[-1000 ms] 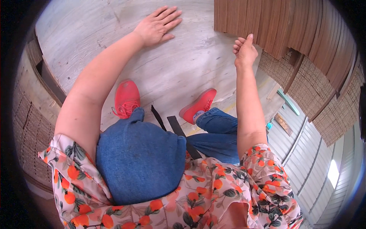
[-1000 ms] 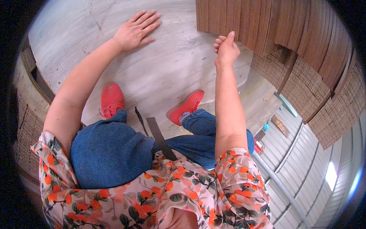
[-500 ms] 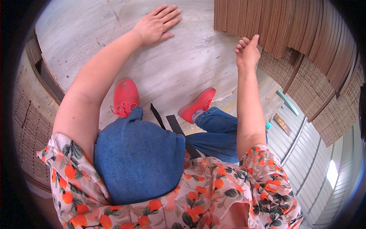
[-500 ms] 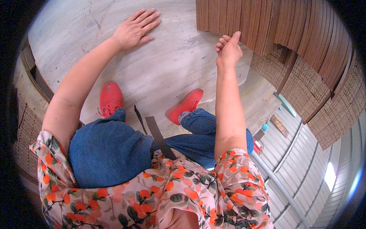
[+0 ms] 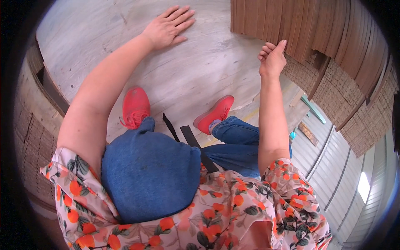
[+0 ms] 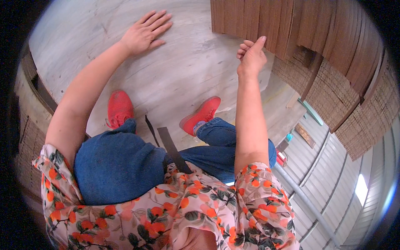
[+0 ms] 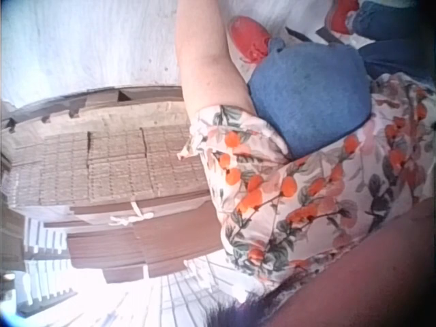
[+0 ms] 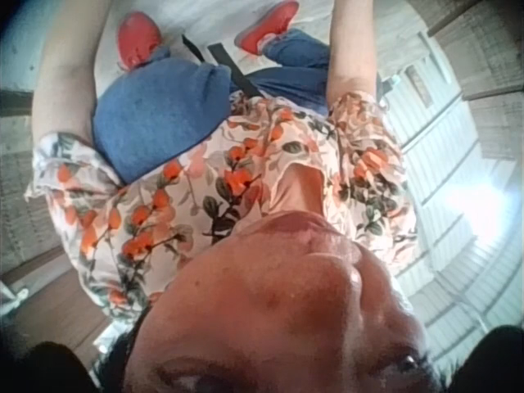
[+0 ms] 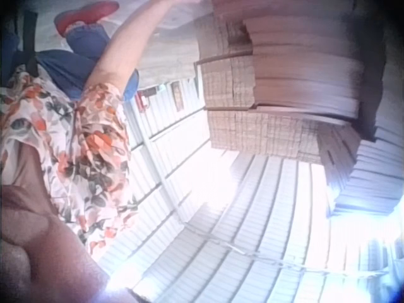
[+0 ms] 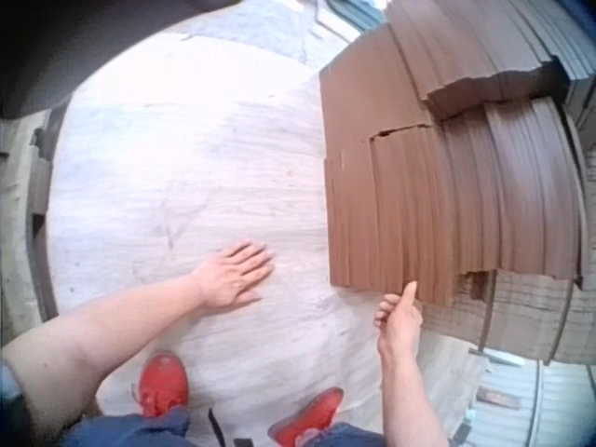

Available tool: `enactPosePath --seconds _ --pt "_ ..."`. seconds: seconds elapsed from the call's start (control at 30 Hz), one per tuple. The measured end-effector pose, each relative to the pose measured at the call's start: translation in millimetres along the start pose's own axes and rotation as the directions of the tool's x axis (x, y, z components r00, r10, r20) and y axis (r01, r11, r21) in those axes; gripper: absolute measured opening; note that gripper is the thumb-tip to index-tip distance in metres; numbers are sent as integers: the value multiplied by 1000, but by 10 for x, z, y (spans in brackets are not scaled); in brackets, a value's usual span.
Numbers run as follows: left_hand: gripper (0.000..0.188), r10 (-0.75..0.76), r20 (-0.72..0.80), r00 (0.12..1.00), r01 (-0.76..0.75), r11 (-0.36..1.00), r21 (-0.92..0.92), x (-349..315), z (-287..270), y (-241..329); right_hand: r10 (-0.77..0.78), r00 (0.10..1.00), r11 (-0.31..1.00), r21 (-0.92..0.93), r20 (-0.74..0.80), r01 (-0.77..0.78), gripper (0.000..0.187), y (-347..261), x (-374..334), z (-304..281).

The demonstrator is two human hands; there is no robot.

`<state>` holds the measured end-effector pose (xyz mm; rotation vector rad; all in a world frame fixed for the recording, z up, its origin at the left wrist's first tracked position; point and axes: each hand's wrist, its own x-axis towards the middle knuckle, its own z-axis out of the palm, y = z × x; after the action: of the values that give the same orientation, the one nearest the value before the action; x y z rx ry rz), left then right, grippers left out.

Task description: The person stacks and arranges wooden panels on a pallet by hand.

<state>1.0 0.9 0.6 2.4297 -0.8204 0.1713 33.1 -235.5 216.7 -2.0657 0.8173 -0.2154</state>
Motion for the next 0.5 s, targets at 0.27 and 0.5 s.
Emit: enactPosePath --seconds 0.27,0.5 --pt "58 -9 7 1000 9 1000 -12 -24 -2 6 -25 999 998 65 -32 27 60 -45 -138 -100" --pt "56 -12 11 1000 12 1000 -7 47 -20 18 -64 997 998 26 -30 65 62 -70 -35 -191"
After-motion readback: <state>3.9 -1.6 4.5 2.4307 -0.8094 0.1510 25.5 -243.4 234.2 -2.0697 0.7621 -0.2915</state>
